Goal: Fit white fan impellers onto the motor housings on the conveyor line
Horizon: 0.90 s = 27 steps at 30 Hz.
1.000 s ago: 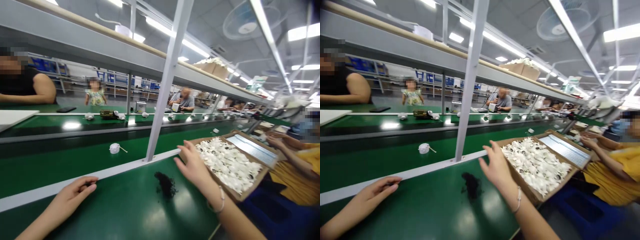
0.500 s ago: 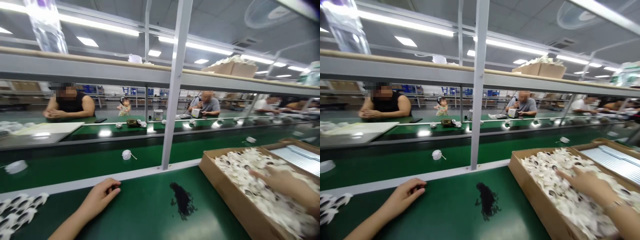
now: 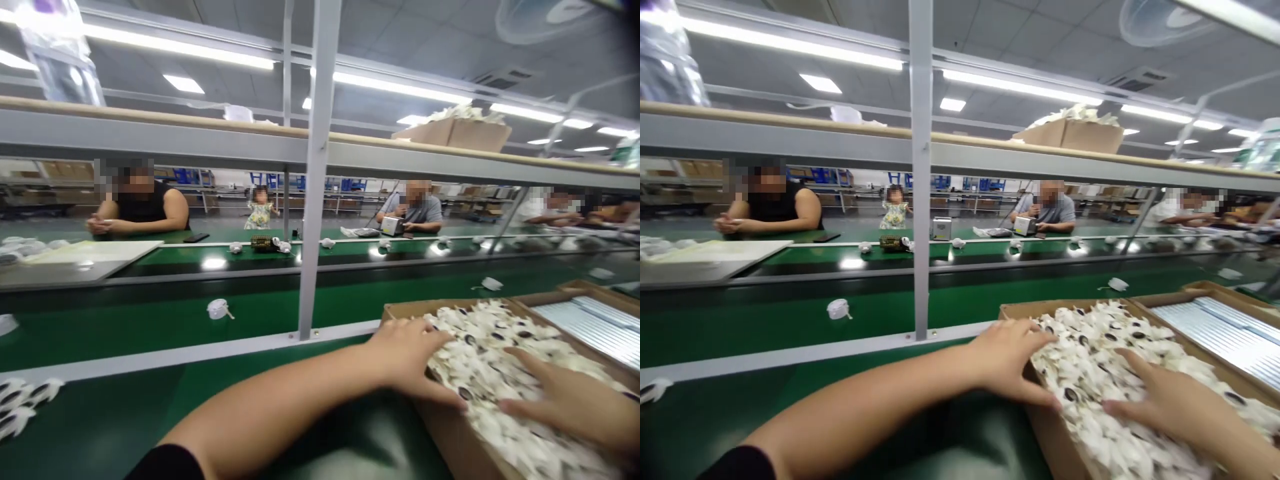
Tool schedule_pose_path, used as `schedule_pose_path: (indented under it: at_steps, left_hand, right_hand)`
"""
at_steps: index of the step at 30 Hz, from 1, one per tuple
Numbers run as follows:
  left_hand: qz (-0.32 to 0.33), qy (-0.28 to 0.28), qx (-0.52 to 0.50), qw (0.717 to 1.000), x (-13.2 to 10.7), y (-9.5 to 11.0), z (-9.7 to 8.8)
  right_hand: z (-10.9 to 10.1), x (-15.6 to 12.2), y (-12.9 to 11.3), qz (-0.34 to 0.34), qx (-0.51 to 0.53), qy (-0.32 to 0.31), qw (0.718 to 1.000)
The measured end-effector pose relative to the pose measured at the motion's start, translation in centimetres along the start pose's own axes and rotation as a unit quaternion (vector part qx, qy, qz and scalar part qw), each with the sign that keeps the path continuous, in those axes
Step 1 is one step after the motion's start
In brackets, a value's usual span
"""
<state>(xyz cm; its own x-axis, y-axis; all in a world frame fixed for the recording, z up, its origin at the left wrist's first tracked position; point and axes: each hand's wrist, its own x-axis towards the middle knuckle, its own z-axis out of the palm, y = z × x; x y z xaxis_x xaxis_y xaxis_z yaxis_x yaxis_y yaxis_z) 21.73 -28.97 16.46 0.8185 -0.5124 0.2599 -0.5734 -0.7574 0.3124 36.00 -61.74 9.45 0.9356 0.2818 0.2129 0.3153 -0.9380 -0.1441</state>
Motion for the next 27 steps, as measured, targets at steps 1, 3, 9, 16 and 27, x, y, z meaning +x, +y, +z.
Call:
schedule_pose_path:
  at_steps: [1, 3, 9, 16, 27]
  left_hand:
    - [-0.036, -0.034, 0.029, 0.998, 2.5, -0.2, 0.6]
    - [-0.134, -0.128, 0.079, 0.98, 6.5, -0.6, 2.0]
    - [-0.183, -0.228, 0.102, 0.951, 11.4, -1.8, 5.0]
    - [-0.214, -0.273, 0.015, 0.938, 13.4, -2.9, 5.2]
    - [-0.123, -0.199, 0.072, 0.97, 11.3, -2.6, 5.4]
  right_hand:
    - [-0.9, -0.2, -0.7, 0.006, -0.018, -0.056, 0.998]
    - [-2.4, -0.8, -2.3, -0.013, -0.039, -0.102, 0.994]
    - [-3.8, -2.3, -5.2, -0.08, -0.079, -0.062, 0.992]
    - [-3.6, -0.6, -5.4, -0.024, -0.09, -0.075, 0.993]
    - [-2.9, -2.6, -5.9, -0.064, -0.112, -0.016, 0.992]
